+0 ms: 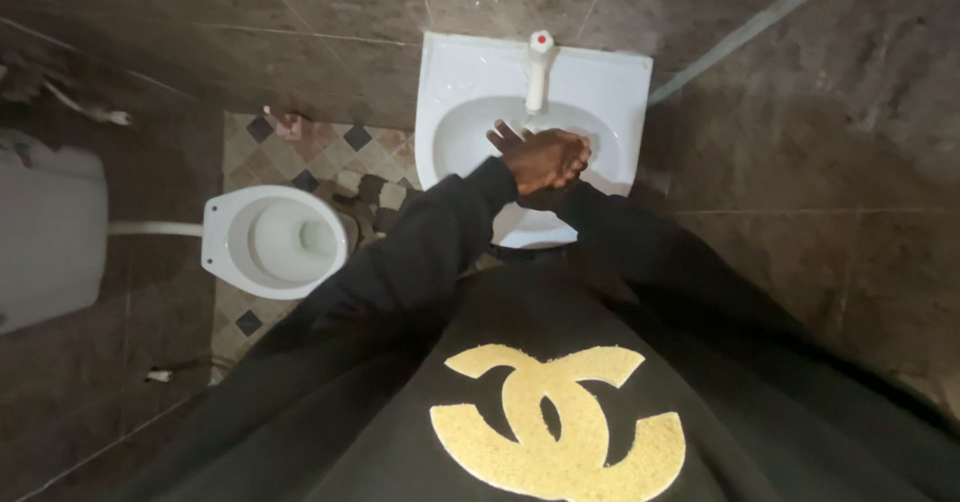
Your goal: The person scrubs a white wall-mounted sink with a soapy cloth, then rinses the sink and their hands under running water from the faucet. The person wipes the sink basin and surrounding surfaces, then rinses the cloth and hands.
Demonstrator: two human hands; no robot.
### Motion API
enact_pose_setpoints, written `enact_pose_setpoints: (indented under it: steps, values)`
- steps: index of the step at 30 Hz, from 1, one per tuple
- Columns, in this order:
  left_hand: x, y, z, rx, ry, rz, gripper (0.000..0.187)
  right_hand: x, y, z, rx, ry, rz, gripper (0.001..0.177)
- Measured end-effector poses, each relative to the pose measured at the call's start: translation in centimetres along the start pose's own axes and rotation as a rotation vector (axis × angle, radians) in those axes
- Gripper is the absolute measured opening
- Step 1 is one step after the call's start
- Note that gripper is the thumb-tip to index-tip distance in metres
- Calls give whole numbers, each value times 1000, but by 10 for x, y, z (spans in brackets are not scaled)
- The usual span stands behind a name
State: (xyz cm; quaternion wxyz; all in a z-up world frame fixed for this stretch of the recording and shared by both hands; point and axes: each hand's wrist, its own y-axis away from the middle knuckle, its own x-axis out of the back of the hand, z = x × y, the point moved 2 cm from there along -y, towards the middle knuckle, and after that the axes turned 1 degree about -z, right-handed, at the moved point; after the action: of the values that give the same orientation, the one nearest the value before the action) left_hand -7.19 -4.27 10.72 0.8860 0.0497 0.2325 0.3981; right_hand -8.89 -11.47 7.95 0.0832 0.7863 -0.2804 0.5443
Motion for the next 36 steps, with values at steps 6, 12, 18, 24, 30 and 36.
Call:
enact_pose_setpoints:
  steps: [6,12,18,24,30,36]
  values:
    - [-7,15,4,-350,-1013,150,20,37,-12,-25,-50,161,-81,46]
    - [-15,42,12,-116,-1584,296,34,33,-26,-32,-112,-410,101,54]
    - [73,29,-31,82,-1509,297,50,13,-7,-30,-307,-33,-432,41]
    - [157,47,-102,-135,-1364,539,55,-22,24,18,-125,-23,206,50]
    - [113,87,-90,134,-1065,573,57,-56,21,102,-876,-1668,269,32]
    - [78,108,-79,154,-997,540,50,-44,-17,106,-688,-2294,449,24]
